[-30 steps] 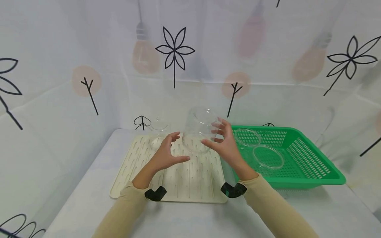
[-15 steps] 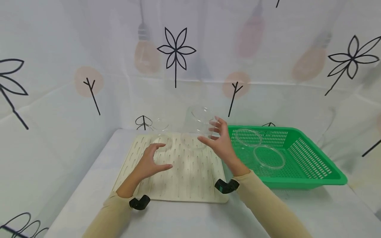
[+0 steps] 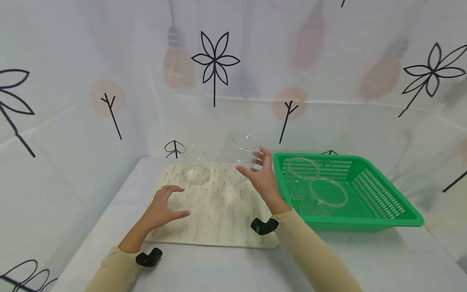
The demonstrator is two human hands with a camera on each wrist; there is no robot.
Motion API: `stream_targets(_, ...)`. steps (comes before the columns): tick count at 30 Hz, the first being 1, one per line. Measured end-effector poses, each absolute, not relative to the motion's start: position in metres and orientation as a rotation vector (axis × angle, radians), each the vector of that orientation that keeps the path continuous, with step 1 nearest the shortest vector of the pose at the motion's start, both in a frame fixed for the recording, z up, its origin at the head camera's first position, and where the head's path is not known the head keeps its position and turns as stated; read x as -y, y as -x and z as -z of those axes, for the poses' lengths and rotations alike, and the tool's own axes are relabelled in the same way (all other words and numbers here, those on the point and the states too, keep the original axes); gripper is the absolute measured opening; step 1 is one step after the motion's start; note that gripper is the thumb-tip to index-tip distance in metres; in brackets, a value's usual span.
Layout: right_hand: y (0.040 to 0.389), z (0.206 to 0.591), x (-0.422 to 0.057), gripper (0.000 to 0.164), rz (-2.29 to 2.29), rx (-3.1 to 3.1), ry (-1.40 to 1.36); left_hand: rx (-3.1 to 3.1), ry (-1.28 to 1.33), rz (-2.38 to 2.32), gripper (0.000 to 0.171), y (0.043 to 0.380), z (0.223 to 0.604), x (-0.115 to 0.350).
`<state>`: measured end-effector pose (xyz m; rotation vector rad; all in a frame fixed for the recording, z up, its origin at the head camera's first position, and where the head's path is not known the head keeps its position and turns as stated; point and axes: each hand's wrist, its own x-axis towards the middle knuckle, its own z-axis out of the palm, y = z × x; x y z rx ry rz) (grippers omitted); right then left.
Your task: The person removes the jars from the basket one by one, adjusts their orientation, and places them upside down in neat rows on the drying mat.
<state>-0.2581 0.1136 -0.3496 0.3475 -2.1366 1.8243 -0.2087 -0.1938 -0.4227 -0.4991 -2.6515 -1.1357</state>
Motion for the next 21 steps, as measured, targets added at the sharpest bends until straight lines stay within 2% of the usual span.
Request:
stream_targets(6, 0.267, 0.361, -0.109, 0.091, -1.841, 2.137, -0.265, 2.752, 0.447, 1.111, 0.071, 0.204, 0.429, 0.220)
stream_targets(21, 0.296, 0.392, -0.104, 0.092, -1.839, 2.154, -0.078, 2.945, 0.570, 0.817, 0.086, 0.185, 0.437, 0.260)
